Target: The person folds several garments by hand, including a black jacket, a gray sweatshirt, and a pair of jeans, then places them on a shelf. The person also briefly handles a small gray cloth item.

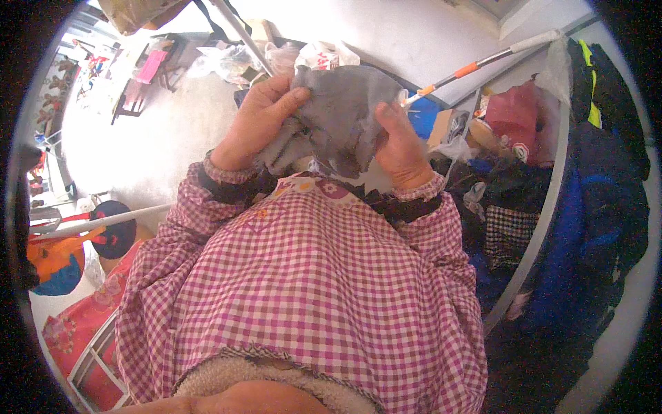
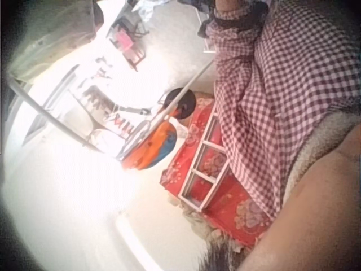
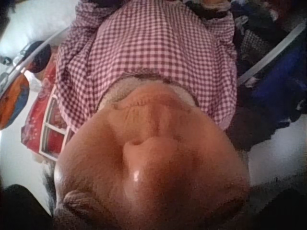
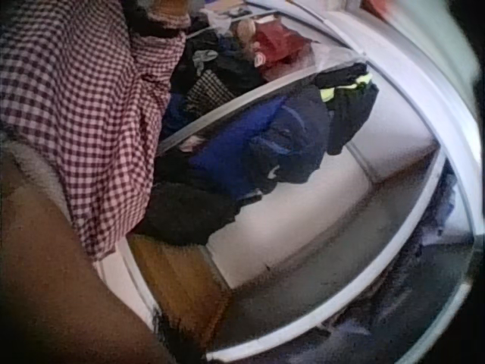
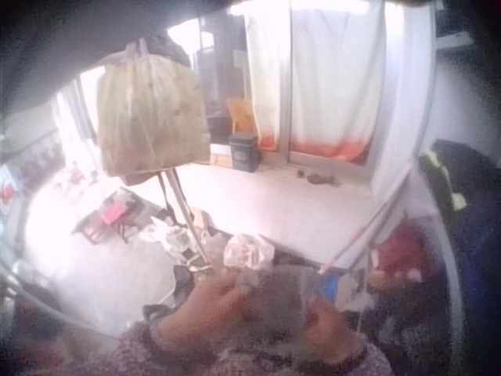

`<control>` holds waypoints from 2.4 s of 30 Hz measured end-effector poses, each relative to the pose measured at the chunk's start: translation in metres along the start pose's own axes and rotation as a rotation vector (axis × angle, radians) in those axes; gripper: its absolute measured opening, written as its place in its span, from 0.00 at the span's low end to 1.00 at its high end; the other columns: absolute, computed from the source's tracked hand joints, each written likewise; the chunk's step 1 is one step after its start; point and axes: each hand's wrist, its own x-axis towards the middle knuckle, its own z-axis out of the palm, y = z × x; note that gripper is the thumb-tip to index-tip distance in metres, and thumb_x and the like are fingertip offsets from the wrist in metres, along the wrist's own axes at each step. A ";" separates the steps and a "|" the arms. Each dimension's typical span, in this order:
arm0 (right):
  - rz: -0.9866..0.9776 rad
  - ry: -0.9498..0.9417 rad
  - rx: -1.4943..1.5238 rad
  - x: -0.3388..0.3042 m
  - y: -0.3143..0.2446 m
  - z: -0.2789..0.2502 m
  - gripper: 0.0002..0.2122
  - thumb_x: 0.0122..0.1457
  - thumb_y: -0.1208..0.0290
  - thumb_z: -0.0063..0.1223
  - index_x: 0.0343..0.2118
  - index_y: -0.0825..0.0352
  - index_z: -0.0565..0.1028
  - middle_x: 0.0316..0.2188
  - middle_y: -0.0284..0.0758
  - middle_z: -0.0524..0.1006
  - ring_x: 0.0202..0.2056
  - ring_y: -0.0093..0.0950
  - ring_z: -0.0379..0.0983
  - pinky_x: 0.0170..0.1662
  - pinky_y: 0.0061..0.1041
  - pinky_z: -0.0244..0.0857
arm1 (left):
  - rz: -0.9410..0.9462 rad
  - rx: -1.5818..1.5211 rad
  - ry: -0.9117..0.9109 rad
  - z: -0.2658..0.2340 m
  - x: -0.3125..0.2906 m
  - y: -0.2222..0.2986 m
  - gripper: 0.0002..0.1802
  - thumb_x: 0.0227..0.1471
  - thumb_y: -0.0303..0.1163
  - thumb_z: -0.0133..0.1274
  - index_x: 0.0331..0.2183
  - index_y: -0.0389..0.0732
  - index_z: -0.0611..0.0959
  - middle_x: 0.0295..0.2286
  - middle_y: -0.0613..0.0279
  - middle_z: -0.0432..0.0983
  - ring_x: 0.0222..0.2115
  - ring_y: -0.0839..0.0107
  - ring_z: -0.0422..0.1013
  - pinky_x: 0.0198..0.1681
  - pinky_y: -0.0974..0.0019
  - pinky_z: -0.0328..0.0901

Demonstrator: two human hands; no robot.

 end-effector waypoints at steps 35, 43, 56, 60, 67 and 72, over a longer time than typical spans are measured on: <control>-0.270 0.109 -0.572 0.010 0.021 0.019 0.21 0.57 0.74 0.57 0.54 0.70 0.67 0.51 0.34 0.71 0.51 0.23 0.67 0.54 0.25 0.62 | -0.008 -0.801 -0.069 0.015 0.016 -0.017 0.19 0.58 0.26 0.44 0.51 0.36 0.72 0.44 0.58 0.71 0.48 0.69 0.67 0.51 0.69 0.64; -0.369 0.296 -0.908 0.010 0.000 -0.005 0.15 0.60 0.78 0.50 0.50 0.70 0.71 0.48 0.35 0.74 0.49 0.32 0.71 0.54 0.29 0.64 | -0.116 -0.260 0.028 0.008 0.015 -0.006 0.17 0.58 0.31 0.49 0.49 0.37 0.74 0.36 0.67 0.75 0.32 0.80 0.70 0.34 0.77 0.64; -0.218 0.350 -0.078 0.013 -0.015 -0.016 0.15 0.63 0.75 0.46 0.52 0.69 0.68 0.49 0.37 0.74 0.51 0.32 0.71 0.56 0.34 0.64 | -0.111 -0.174 -0.001 -0.010 0.011 -0.007 0.17 0.63 0.45 0.44 0.36 0.41 0.77 0.18 0.73 0.66 0.17 0.84 0.60 0.21 0.79 0.54; -0.200 0.312 -0.076 0.009 -0.017 -0.018 0.16 0.63 0.75 0.45 0.54 0.70 0.67 0.51 0.38 0.73 0.52 0.33 0.69 0.57 0.35 0.63 | -0.048 -0.051 -0.082 -0.004 0.011 -0.004 0.19 0.60 0.44 0.47 0.39 0.37 0.78 0.22 0.71 0.69 0.21 0.83 0.63 0.23 0.79 0.56; -0.247 0.196 -0.083 0.006 -0.025 -0.020 0.17 0.66 0.69 0.42 0.56 0.70 0.65 0.54 0.40 0.70 0.55 0.36 0.67 0.60 0.39 0.58 | 0.520 0.396 -0.088 0.028 0.016 0.000 0.13 0.50 0.32 0.57 0.39 0.41 0.80 0.31 0.65 0.76 0.31 0.73 0.71 0.33 0.70 0.64; -0.234 0.050 0.348 0.011 -0.021 -0.027 0.19 0.67 0.64 0.37 0.57 0.68 0.65 0.56 0.40 0.68 0.57 0.37 0.64 0.63 0.42 0.53 | 1.010 0.969 -0.295 0.050 0.008 0.003 0.15 0.38 0.30 0.57 0.35 0.46 0.81 0.36 0.65 0.75 0.37 0.65 0.71 0.38 0.62 0.65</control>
